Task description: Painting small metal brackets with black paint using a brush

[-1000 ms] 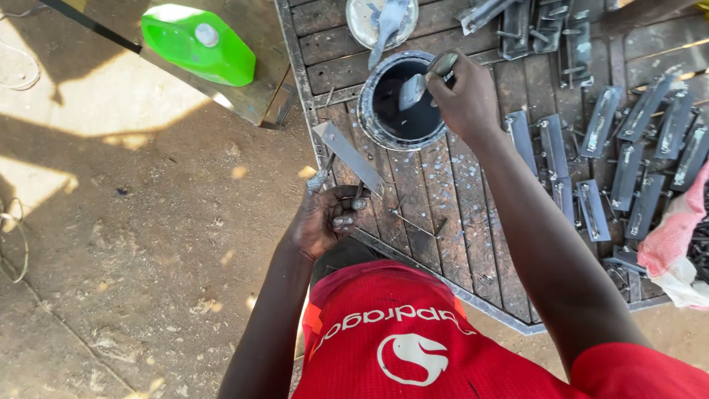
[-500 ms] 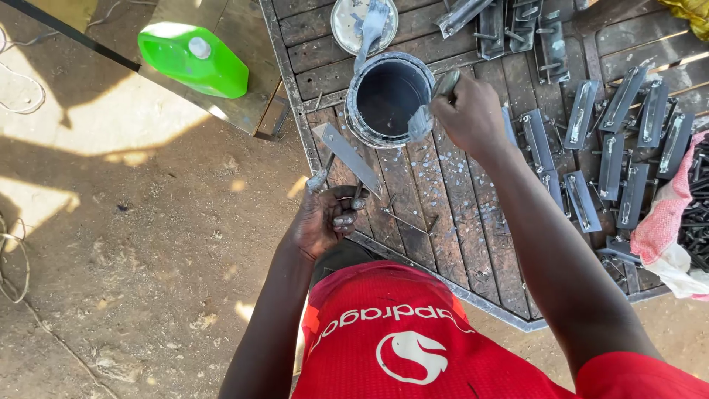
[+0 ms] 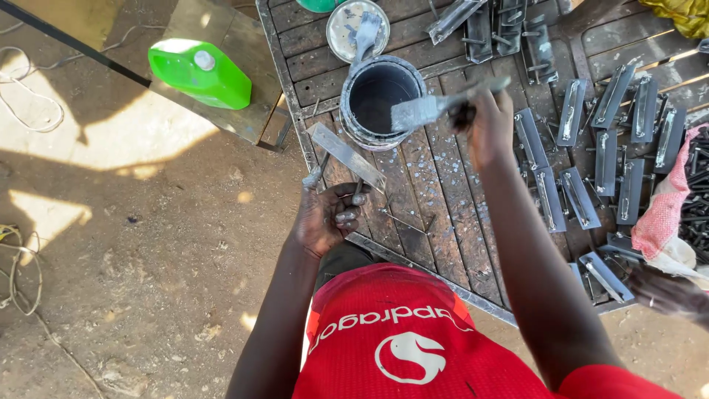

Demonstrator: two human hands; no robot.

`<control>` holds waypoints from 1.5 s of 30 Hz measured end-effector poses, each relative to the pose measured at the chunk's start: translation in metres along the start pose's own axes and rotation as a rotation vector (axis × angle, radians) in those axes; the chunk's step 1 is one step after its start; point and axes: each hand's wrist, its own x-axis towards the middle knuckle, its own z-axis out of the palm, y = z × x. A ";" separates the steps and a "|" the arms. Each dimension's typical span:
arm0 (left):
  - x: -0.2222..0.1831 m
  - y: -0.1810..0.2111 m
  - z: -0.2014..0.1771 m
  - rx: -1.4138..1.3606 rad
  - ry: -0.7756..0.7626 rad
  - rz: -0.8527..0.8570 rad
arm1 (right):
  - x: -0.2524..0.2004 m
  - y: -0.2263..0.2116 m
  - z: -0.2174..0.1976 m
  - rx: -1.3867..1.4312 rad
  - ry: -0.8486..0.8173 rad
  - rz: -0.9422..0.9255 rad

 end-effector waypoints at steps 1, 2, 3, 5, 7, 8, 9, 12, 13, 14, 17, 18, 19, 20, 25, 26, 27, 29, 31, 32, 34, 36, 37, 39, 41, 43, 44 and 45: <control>0.006 0.001 0.001 0.007 -0.005 0.000 | -0.007 0.003 -0.005 0.004 0.002 -0.007; 0.009 0.002 0.002 0.032 -0.008 0.037 | -0.016 0.007 -0.009 0.128 0.003 0.094; 0.013 0.002 0.003 0.058 -0.012 0.073 | -0.025 0.011 -0.013 0.252 0.004 0.194; 0.020 0.006 0.006 0.046 0.000 0.063 | -0.046 0.015 -0.008 0.290 0.033 0.224; 0.027 0.009 0.013 0.032 0.010 0.043 | -0.057 0.024 -0.012 0.326 0.073 0.252; 0.027 0.011 0.018 0.056 0.012 0.046 | -0.058 0.034 -0.017 0.322 0.077 0.244; 0.028 0.014 0.023 0.079 0.014 0.049 | -0.060 0.044 -0.021 0.317 0.081 0.236; 0.033 0.019 0.031 0.130 0.041 0.049 | -0.064 0.056 -0.032 0.304 0.122 0.163; 0.036 0.015 0.033 0.136 0.035 0.048 | -0.067 0.051 -0.041 0.307 0.124 0.156; 0.036 0.013 0.034 0.132 0.018 0.050 | -0.069 0.047 -0.046 0.310 0.146 0.147; 0.040 0.008 0.030 0.114 -0.017 0.048 | -0.075 0.034 -0.044 0.360 0.146 0.127; 0.043 0.007 0.028 0.101 -0.032 0.043 | -0.076 0.029 -0.041 0.409 0.125 0.118; 0.043 0.003 0.031 0.102 -0.036 0.043 | -0.077 0.029 -0.040 0.408 0.125 0.114; 0.043 -0.001 0.034 0.104 -0.043 0.061 | -0.078 0.030 -0.037 0.419 0.090 0.106; 0.043 -0.004 0.034 0.121 -0.057 0.108 | -0.072 0.059 -0.055 0.394 0.069 0.109; 0.042 -0.004 0.033 0.124 -0.053 0.106 | -0.072 0.059 -0.060 0.380 0.100 0.118; 0.040 -0.004 0.032 0.126 -0.049 0.105 | -0.072 0.058 -0.065 0.367 0.131 0.126; 0.039 -0.004 0.033 0.119 -0.059 0.107 | -0.072 0.035 -0.051 0.397 0.122 0.119; 0.039 -0.011 0.036 0.111 -0.076 0.096 | -0.075 0.024 -0.045 0.424 0.128 0.108; 0.039 -0.013 0.038 0.090 -0.095 0.102 | -0.076 0.024 -0.040 0.446 0.081 0.106; 0.038 -0.014 0.041 0.070 -0.116 0.109 | -0.075 0.032 -0.040 0.470 0.034 0.103; 0.037 -0.012 0.042 0.084 -0.164 0.159 | -0.072 0.048 -0.045 0.452 0.061 0.139; 0.037 -0.011 0.041 0.086 -0.164 0.166 | -0.076 0.047 -0.053 0.453 0.054 0.139; 0.034 -0.005 0.036 0.078 -0.132 0.165 | -0.082 0.046 -0.063 0.375 0.141 0.156; 0.030 -0.001 0.034 0.099 -0.114 0.161 | -0.084 0.031 -0.055 0.414 0.133 0.150; 0.030 -0.006 0.035 0.112 -0.099 0.138 | -0.090 0.012 -0.049 0.445 0.144 0.145; 0.030 -0.006 0.037 0.127 -0.097 0.127 | -0.091 0.002 -0.040 0.473 0.116 0.142; 0.031 -0.006 0.038 0.142 -0.096 0.116 | -0.092 -0.008 -0.031 0.500 0.088 0.138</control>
